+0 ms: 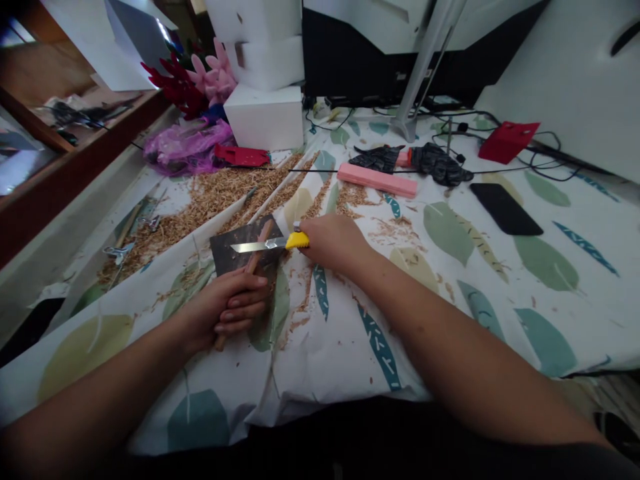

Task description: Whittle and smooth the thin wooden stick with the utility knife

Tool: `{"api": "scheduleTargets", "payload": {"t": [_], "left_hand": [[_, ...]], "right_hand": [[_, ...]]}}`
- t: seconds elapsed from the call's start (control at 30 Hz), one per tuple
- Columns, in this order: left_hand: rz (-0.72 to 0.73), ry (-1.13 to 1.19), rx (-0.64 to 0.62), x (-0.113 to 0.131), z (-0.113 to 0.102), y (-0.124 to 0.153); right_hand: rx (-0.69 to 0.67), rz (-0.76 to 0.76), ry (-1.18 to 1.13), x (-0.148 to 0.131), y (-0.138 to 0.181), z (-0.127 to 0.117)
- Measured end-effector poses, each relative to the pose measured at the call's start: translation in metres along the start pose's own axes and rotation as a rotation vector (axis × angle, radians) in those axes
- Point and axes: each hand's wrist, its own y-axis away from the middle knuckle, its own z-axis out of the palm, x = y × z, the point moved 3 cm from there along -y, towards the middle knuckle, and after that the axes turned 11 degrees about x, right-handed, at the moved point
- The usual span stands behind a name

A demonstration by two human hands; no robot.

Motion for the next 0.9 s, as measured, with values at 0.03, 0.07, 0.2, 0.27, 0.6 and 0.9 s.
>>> {"api": "scheduleTargets", "payload": {"t": [0.03,0.07,0.2,0.27,0.6,0.9], "left_hand": [[-0.012,0.004,-0.006,0.000,0.000,-0.001],[-0.024,0.008,-0.011,-0.001,0.000,-0.001],[-0.029,0.032,-0.003,0.001,-0.001,-0.002],[-0.015,0.032,0.013,0.001,-0.001,0.000],[0.091,-0.016,-0.019,0.001,0.001,0.008],[0.247,-0.118,0.005,0.003,0.000,0.001]], "right_hand": [[0.012,0.010,0.017,0.002,-0.001,-0.001],[0.024,0.021,0.031,0.004,-0.002,-0.001],[0.089,0.023,0.052,0.004,-0.009,0.000],[0.114,0.032,0.048,0.014,-0.011,0.002],[0.221,0.447,0.102,0.084,0.002,-0.016],[-0.032,-0.010,-0.062,-0.010,0.004,-0.008]]}}
